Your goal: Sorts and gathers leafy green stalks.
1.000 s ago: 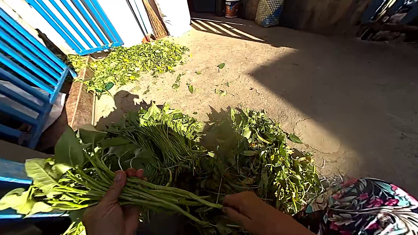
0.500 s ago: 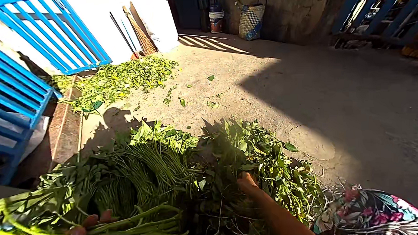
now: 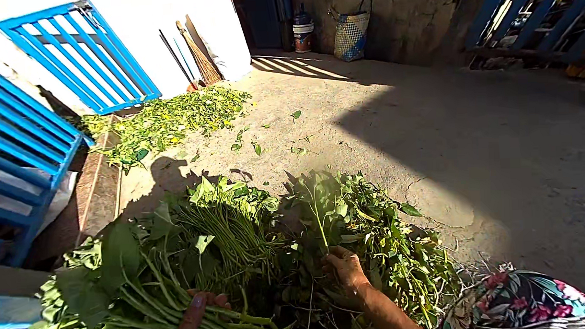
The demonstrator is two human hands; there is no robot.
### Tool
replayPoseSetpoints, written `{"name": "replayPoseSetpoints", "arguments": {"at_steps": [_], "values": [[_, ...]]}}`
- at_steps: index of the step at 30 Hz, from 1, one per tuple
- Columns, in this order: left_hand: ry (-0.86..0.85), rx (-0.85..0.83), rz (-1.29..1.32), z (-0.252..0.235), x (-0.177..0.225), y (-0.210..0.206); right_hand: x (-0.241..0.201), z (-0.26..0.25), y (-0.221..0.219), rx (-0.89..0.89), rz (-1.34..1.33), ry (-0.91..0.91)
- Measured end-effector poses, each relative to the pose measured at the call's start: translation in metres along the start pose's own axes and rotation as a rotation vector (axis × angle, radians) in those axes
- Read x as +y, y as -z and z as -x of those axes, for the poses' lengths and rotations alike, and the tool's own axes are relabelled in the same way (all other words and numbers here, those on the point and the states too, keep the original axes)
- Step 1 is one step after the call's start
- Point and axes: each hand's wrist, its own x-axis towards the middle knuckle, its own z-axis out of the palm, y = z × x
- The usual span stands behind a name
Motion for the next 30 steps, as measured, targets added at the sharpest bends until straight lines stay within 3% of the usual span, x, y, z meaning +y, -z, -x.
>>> {"name": "replayPoseSetpoints", "arguments": {"at_steps": [6, 12, 18, 30], "values": [[0.018, 0.108, -0.049, 0.003, -0.015, -0.005, 0.001, 0.061, -0.022, -0.228, -0.146, 0.073], [0.028, 0.118, -0.067, 0.004, -0.021, -0.004, 0.008, 0.099, -0.043, -0.388, -0.083, 0.152], [-0.023, 0.110, -0.031, 0.002, -0.028, 0.002, 0.013, 0.114, -0.052, -0.435, -0.041, 0.282], [-0.048, 0.069, -0.020, 0.000, -0.036, 0.003, 0.033, 0.125, -0.056, -0.502, 0.329, 0.757]]}}
